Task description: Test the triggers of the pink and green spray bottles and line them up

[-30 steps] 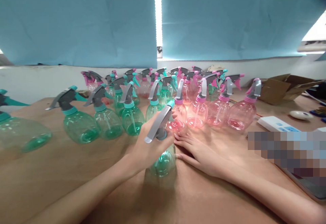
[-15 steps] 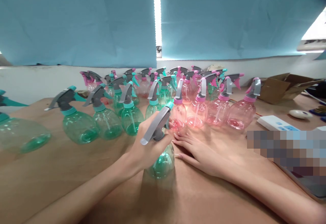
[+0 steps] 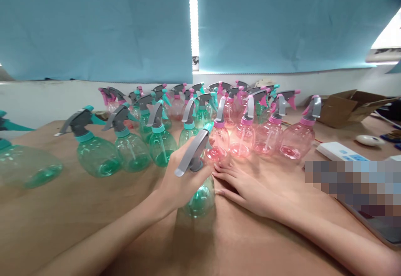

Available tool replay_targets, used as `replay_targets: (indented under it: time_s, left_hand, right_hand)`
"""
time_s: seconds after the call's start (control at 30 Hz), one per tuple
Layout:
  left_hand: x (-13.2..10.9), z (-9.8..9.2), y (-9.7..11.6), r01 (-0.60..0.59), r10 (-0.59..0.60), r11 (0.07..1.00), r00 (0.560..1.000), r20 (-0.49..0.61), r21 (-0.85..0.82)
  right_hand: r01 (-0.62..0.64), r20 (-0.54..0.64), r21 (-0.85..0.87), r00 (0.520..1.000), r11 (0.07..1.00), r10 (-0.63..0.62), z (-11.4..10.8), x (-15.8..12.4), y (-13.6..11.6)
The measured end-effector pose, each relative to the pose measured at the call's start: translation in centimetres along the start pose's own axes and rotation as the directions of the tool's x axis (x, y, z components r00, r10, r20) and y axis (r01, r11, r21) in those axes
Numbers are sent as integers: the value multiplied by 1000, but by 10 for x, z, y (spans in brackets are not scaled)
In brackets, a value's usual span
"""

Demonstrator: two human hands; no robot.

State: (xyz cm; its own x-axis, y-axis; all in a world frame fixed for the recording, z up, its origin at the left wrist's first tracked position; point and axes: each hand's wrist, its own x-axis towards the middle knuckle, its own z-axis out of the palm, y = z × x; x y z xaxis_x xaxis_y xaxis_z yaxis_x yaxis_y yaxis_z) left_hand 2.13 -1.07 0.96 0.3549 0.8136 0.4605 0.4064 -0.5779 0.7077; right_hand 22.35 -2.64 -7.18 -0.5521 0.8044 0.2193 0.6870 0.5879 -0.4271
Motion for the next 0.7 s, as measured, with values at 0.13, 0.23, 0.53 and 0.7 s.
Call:
replay_targets:
  time_s: [0.13,0.23,0.53,0.7]
  left_hand:
    - [-2,1,-2,4,-3,1000,1000,-28,15]
    - [-3,1,-5,6,-6,1000,1000,-19,1]
    - [-2,3,-9,7,-7,1000,999,-31,1]
    - [-3,2,-9,20,-20,1000,1000,-21,-10]
  right_hand:
    - [6,-9,14,1000,1000,-6,1,0,0]
    - [1,3,2,1000,1000,-1,1,0,1]
    - [11,-13,7,1000,1000,-11,2,0,2]
    - [-5,-3,-1,1000,1000,5,3,0,2]
